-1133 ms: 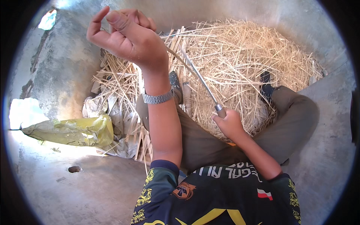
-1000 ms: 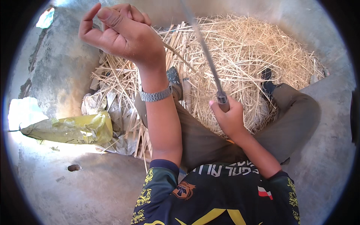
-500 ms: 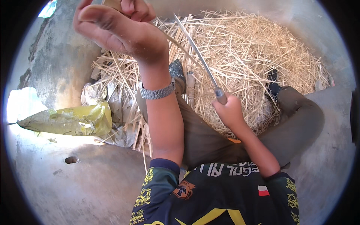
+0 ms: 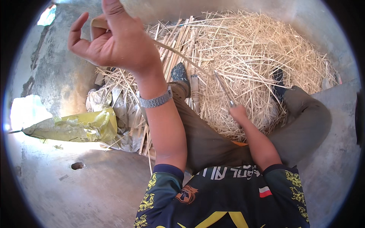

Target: The person sits cross-legged on a concrete floor and uses a large knife to split long, thin wooden sticks into smaller pieces. They hold each stick with their left hand and strike it with the knife in their right hand, dropping the resulting pieces onto a growing pile on the floor.

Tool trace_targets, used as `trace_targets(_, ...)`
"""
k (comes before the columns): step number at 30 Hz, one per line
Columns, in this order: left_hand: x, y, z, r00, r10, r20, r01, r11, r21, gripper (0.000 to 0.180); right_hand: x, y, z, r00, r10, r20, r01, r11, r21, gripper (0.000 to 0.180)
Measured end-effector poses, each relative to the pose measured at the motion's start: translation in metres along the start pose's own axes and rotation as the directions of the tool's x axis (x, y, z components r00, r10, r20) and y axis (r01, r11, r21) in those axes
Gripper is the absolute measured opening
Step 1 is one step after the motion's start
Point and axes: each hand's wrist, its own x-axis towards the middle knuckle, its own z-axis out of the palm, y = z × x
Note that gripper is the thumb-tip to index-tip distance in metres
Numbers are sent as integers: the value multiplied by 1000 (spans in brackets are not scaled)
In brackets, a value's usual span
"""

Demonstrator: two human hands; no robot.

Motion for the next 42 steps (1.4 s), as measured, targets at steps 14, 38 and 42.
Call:
trace_targets(14,26,-2,-31,796,-378,474,549,780,-300,47,-111,-143,-45,861,-509,-26,467,768,438,19)
trace_targets(38,-29,6,41,995,-76,-57,77,997,16,27,-181,-141,-69,865,-500,-47,484,806,340,21)
trace_targets(42,-27,6,41,994,-101,-45,103,994,36,27,-188,-152,-85,819,-552,-156,560,709,428,21)
